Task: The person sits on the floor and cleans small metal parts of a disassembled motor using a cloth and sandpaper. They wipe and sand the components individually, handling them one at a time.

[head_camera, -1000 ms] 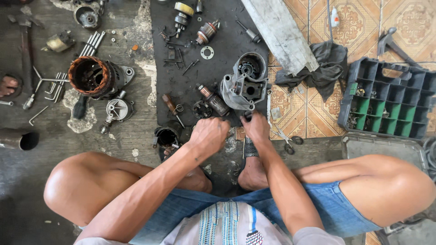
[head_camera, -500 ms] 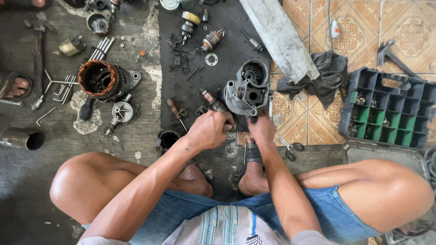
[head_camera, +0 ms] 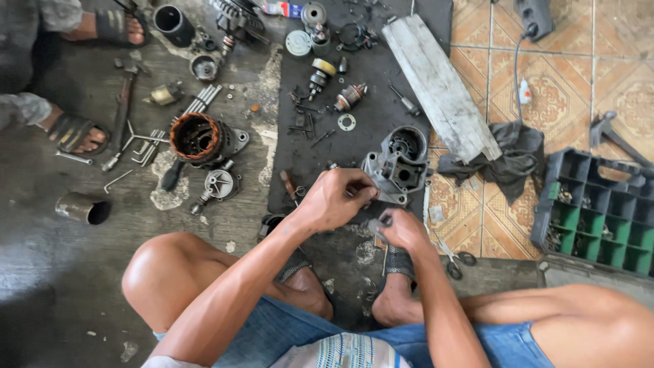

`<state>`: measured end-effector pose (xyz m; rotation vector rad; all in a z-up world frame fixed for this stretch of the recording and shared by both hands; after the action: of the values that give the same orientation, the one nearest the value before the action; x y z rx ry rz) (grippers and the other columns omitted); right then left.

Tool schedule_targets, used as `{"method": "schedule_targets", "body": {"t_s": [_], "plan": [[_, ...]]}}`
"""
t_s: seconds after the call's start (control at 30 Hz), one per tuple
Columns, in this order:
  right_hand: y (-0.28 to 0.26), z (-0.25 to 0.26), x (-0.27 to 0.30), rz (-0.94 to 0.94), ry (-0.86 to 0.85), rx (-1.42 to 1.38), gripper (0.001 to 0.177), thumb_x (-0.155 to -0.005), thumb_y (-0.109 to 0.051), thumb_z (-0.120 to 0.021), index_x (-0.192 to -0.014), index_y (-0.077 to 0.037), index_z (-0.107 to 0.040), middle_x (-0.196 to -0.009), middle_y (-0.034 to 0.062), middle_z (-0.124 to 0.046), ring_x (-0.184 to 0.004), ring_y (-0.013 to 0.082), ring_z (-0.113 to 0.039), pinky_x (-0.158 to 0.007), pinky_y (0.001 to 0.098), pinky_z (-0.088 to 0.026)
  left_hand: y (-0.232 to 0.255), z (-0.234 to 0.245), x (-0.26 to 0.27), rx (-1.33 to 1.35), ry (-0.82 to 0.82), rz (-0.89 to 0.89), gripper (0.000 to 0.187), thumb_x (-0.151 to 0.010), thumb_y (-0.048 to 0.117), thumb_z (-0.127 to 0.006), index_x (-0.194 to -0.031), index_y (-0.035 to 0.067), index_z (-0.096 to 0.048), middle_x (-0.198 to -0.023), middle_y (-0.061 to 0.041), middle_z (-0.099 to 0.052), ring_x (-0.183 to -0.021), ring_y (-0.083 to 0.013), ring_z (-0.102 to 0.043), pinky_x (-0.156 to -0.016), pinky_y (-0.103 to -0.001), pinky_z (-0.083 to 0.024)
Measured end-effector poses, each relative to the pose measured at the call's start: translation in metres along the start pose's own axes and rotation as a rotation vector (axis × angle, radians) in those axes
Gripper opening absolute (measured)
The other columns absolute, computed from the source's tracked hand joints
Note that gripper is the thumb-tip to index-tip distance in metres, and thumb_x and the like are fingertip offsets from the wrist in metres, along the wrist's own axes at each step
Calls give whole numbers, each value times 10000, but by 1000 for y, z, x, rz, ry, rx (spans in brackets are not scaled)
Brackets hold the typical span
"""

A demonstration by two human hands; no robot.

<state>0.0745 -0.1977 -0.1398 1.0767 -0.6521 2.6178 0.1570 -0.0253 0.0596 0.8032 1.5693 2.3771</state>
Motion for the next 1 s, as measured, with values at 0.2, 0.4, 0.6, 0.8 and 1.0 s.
{"method": "schedule_targets", "body": {"t_s": [0.2,0.4,0.6,0.8,1.0], "plan": [[-67,123,128,188,157,-319,284,-896,-207,-689,-1164,-177,-776,-1021,194,-802,-1061,400,-736,-967,512,-574,41,26,24,529,98,-139,224,-1004,93,-598,-1099,-86,-694,-962,-315,-727,-902,-378,-765,-754,-465,-678],[-64,244,282,-131,570,-25,185,-908,-418,-705,-1030,-309,-792,-968,-193,-790,-803,34,-691,-701,221,-470,123,51,64,691,162,-214,202,-930,94,-675,-1059,-61,-690,-940,-211,-777,-794,-275,-802,-729,-329,-723],[-45,280,322,607,1003,-519,294,-974,-6,-706,-1200,105,-554,-1076,243,-664,-864,240,-662,-787,276,-529,177,54,79,508,207,-279,145,-907,187,-716,-955,56,-754,-862,-32,-767,-732,-68,-682,-656,-205,-609],[-97,256,236,861,499,-1477,223,-918,-110,-747,-1114,-65,-651,-955,156,-674,-706,205,-626,-525,256,-508,127,23,57,970,61,-248,101,-923,77,-719,-981,-1,-692,-887,-120,-750,-773,-156,-715,-628,-255,-627],[-109,192,176,679,302,-1534,154,-911,-77,-747,-1053,-47,-697,-1018,142,-702,-901,217,-673,-683,296,-615,78,7,38,897,73,-246,141,-938,194,-713,-941,57,-677,-837,-5,-650,-706,-73,-555,-636,-226,-461]]}}
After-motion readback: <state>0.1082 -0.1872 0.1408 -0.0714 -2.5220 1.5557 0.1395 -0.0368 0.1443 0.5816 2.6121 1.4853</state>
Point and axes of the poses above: each hand's wrist, its own x-axis away from the middle knuckle, its own z-axis out of the back of the hand, y = z × x, the point moved 10 cm from there along -x, towards the middle knuckle
